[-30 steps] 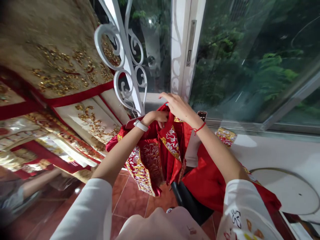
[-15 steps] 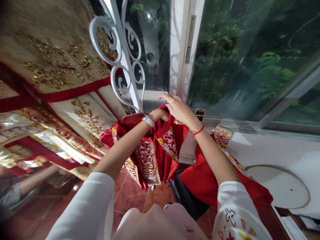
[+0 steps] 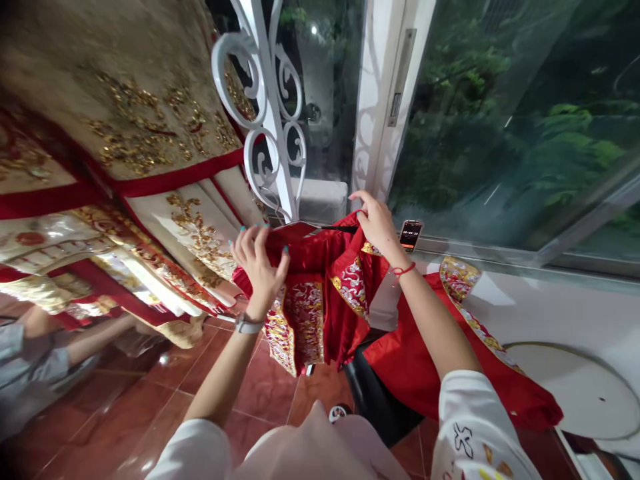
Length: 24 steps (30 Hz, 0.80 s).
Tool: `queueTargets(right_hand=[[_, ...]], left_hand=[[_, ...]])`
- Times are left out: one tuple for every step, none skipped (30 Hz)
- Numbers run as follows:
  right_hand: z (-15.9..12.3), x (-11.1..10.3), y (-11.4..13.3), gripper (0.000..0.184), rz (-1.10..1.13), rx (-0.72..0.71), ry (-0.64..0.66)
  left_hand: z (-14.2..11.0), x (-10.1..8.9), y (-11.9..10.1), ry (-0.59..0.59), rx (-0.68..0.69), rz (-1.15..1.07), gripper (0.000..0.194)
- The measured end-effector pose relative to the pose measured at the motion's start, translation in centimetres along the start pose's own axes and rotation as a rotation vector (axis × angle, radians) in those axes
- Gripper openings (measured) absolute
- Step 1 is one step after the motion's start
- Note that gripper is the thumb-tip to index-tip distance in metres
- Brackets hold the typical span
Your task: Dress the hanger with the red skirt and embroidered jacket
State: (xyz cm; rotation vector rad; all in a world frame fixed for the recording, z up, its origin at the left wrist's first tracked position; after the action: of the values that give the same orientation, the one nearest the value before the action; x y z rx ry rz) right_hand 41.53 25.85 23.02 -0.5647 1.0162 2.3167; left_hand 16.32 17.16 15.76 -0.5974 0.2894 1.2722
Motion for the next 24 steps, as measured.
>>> queueTargets(right_hand=[[0.2, 0.3, 0.2, 0.044, 0.006, 0.012, -0.028], [0.3, 0.7, 0.6, 0.042, 0.007, 0.015, -0.052], [0.4, 1.2, 1.0, 0.041, 0.001, 0.009, -0.064], [0.4, 1.8, 1.6, 0.040, -0.012, -0.007, -0.061], [0.2, 2.4, 2.1, 0.039, -0.032, -0.028, -0.043], [0.0, 3.1, 2.7, 0.040, -0.055, -0.049, -0.017], [-0.3, 3.7, 3.1, 0.041, -0.079, -0.067, 0.011], [-0.7, 4.3, 3.4, 0.042, -0.099, -0.079, 0.034], [-1.0, 4.7, 3.5, 0.044, -0.110, -0.084, 0.048], [-1.4, 5.0, 3.5, 0.045, -0.111, -0.085, 0.055], [-1.8, 5.2, 3.3, 0.045, -0.102, -0.083, 0.059], [-2.1, 5.4, 3.1, 0.045, -0.087, -0.083, 0.066], [-2.4, 5.6, 2.9, 0.043, -0.069, -0.085, 0.080], [-2.8, 5.9, 2.7, 0.041, -0.055, -0.090, 0.104], [-3.1, 6.3, 2.5, 0.038, -0.049, -0.100, 0.131], [-3.5, 6.7, 2.4, 0.035, -0.058, -0.115, 0.155], [-3.9, 7.0, 2.3, 0.032, -0.086, -0.129, 0.163], [-4.3, 7.3, 2.2, 0.030, -0.130, -0.138, 0.149], [-4.7, 7.5, 2.1, 0.030, -0.182, -0.142, 0.114], [-5.0, 7.6, 2.0, 0.029, -0.229, -0.144, 0.071], [-5.2, 7.9, 1.8, 0.028, -0.260, -0.144, 0.038], [-5.5, 8.3, 1.6, 0.027, -0.268, -0.143, 0.029], [-5.7, 8.9, 1.4, 0.028, -0.261, -0.142, 0.043], [-5.8, 9.5, 1.2, 0.031, -0.246, -0.141, 0.073]], left_hand=[[0.5, 0.5, 1.2, 0.060, -0.024, -0.011, 0.049], [1.0, 1.2, 1.8, 0.130, -0.024, -0.036, 0.052], [1.3, 1.9, 2.2, 0.189, -0.016, -0.062, 0.052], [1.6, 2.4, 2.4, 0.224, -0.014, -0.078, 0.052], [1.7, 2.7, 2.4, 0.234, -0.023, -0.081, 0.052], [1.7, 2.7, 2.5, 0.227, -0.036, -0.071, 0.052], [1.6, 2.6, 2.4, 0.218, -0.043, -0.056, 0.052], [1.5, 2.4, 2.4, 0.212, -0.045, -0.043, 0.052], [1.4, 2.2, 2.4, 0.211, -0.044, -0.033, 0.051], [1.3, 1.9, 2.5, 0.214, -0.041, -0.029, 0.051], [1.4, 1.5, 2.7, 0.221, -0.037, -0.029, 0.051], [1.5, 1.2, 2.9, 0.229, -0.030, -0.035, 0.051], [1.6, 0.9, 3.2, 0.240, -0.016, -0.047, 0.052], [1.7, 0.6, 3.4, 0.253, 0.006, -0.064, 0.053], [1.6, 0.3, 3.5, 0.261, 0.034, -0.083, 0.056], [1.4, 0.0, 3.8, 0.256, 0.054, -0.098, 0.061], [0.9, -0.4, 4.1, 0.231, 0.053, -0.106, 0.067], [0.2, -0.9, 4.7, 0.185, 0.020, -0.102, 0.073], [-0.8, -1.4, 5.5, 0.118, -0.052, -0.088, 0.076], [-2.2, -1.9, 6.6, 0.038, -0.157, -0.072, 0.075], [-3.8, -2.3, 7.7, -0.030, -0.273, -0.068, 0.070], [-5.4, -2.3, 8.8, -0.067, -0.377, -0.086, 0.063], [-6.9, -2.0, 9.8, -0.069, -0.460, -0.122, 0.054], [-8.0, -1.5, 10.6, -0.046, -0.519, -0.170, 0.045]])
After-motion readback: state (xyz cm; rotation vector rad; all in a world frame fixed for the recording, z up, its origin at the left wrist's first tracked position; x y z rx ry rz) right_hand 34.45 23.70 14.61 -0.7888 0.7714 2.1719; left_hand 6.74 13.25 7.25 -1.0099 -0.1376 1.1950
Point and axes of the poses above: each hand's wrist, its own z-axis towards the middle knuckle, its own x-axis out of the palm, y = z × x, the point moved 7 cm from there along z, towards the middle knuckle, and after that the axes turned 7 degrees about z, right-handed, at the moved point
